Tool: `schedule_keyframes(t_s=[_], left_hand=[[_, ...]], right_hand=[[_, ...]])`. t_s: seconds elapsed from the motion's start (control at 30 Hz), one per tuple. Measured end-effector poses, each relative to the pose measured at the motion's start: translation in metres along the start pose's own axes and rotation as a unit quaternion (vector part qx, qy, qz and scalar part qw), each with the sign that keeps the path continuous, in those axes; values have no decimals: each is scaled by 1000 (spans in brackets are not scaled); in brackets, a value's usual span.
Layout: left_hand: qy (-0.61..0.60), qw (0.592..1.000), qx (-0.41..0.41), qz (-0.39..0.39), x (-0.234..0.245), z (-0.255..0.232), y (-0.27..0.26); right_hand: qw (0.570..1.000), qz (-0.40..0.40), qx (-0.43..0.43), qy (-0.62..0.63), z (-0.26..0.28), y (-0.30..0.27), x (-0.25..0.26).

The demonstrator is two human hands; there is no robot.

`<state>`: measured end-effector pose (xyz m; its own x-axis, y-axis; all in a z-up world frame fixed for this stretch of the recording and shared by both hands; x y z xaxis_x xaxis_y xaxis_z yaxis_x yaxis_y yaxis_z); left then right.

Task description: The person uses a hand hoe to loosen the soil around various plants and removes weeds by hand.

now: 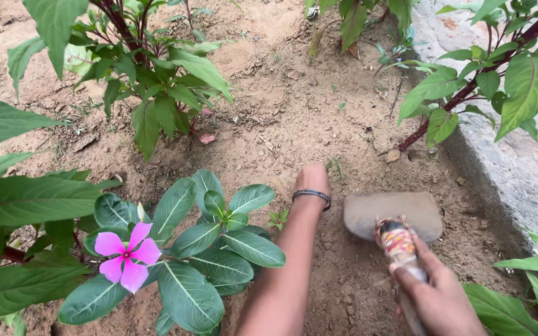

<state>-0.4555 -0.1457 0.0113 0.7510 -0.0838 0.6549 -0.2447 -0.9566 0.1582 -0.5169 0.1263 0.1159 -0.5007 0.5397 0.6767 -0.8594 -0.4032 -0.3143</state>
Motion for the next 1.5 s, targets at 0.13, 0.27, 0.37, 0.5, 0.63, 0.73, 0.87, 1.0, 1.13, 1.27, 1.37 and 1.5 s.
schedule_keyframes(t_s=[0.13,0.27,0.37,0.5,0.63,0.73,0.87,1.0,1.13,1.27,1.37,1.5], left_hand=[[-60,998,17,23,-9,-10,-1],[-33,999,-3,13,-35,-10,1],[-41,999,-8,32,-52,-9,6],[-82,996,28,15,-51,-13,11],[-89,995,41,-33,-39,-19,17],[-133,987,76,-45,-29,-24,29],[-164,973,143,-73,-29,-20,34],[-146,977,148,-50,-40,-23,35],[-125,983,127,-33,-55,-31,43],[-108,989,89,-42,-67,-48,56],[-114,988,100,-25,-77,-53,69],[-98,992,78,-21,-103,-56,82]], right_hand=[[1000,-22,14,15,4,8,-4],[999,-21,23,10,-3,20,-5],[999,16,27,32,-18,36,-7],[909,-56,412,-14,-3,45,-17],[997,-34,28,-66,33,35,-21],[992,-65,67,-84,40,22,-7],[997,-73,6,4,38,21,4],[995,-99,21,6,62,27,2],[992,-110,36,-42,80,42,-13],[970,-143,164,-106,92,67,-14],[991,-91,37,-92,94,66,-9],[993,-92,25,-69,91,66,-10]])
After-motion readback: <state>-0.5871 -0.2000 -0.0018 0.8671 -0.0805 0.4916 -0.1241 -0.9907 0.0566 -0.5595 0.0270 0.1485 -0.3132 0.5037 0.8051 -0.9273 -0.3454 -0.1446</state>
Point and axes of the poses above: each hand's wrist, its own y-axis towards the middle knuckle, its own x-axis out of the back of the hand, z = x × y, the point moved 1 cm from there along y, towards the middle knuckle, and after that the axes turned 14 degrees about -z, right-handed, at the moved point
